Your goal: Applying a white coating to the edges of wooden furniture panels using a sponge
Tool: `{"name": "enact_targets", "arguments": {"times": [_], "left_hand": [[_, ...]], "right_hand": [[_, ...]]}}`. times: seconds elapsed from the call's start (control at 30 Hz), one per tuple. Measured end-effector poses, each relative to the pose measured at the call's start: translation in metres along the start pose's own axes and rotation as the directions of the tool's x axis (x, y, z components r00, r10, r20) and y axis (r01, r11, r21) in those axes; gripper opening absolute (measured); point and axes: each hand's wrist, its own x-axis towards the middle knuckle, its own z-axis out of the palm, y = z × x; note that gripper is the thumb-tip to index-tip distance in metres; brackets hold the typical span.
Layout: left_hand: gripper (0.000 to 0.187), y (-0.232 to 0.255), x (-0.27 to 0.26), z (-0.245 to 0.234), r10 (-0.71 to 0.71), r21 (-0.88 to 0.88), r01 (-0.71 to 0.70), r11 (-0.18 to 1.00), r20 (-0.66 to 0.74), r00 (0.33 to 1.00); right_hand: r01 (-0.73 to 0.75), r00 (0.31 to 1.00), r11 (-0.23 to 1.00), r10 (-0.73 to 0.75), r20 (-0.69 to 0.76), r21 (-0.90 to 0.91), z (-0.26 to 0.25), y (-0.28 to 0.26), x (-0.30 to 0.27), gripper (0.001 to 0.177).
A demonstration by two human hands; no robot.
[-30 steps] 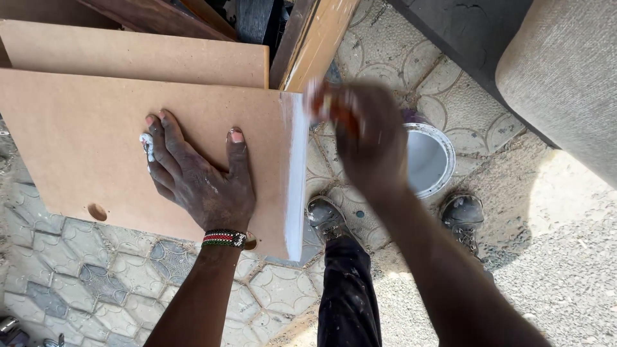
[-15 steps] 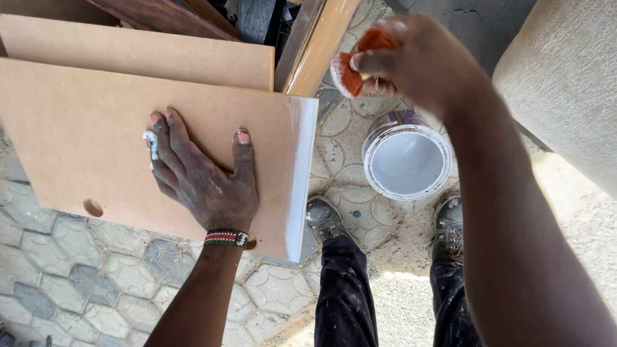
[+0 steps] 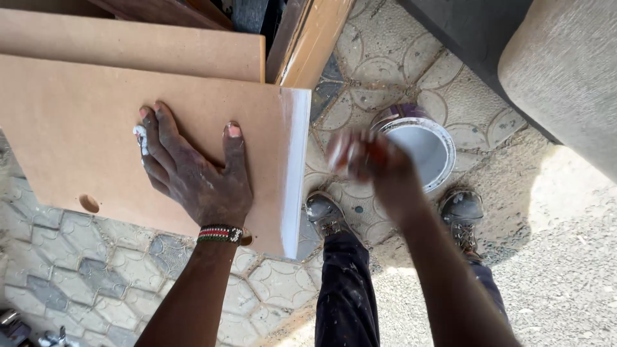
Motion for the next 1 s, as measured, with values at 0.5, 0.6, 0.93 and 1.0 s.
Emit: {"name": "enact_targets", "arguments": {"times": [0.5,0.6,0.93,1.0], "left_hand": [[0.097,-0.006,-0.002,0.006,0.011,-0.001,-0.011,1.0,-0.041,0.999],[0.1,-0.006,-0.003,0.008,-0.003,-0.003,0.003,1.0,-0.023,1.0],[0.102,-0.009,-0.004,0.009,0.014,0.021,-0.014,1.0,-0.015,1.0],[0.104,-0.009,-0.002,0.01,0.002,0.034,-0.001,0.999,-0.024,1.0]], "right_hand": [[-0.406,0.797,0.911,0.39,0.461,-0.07,0.058,0.088,-0.098,0.016],[-0.578,0.816,0.769,0.552,0.172,0.275,0.057,0.067,-0.127,0.026],[-0.39,0.878,0.791,0.474,-0.07,0.471,0.068,-0.093,-0.033,0.016],[-0.146,0.973,0.899,0.206,-0.105,0.413,0.058,-0.139,0.011,0.007]]}}
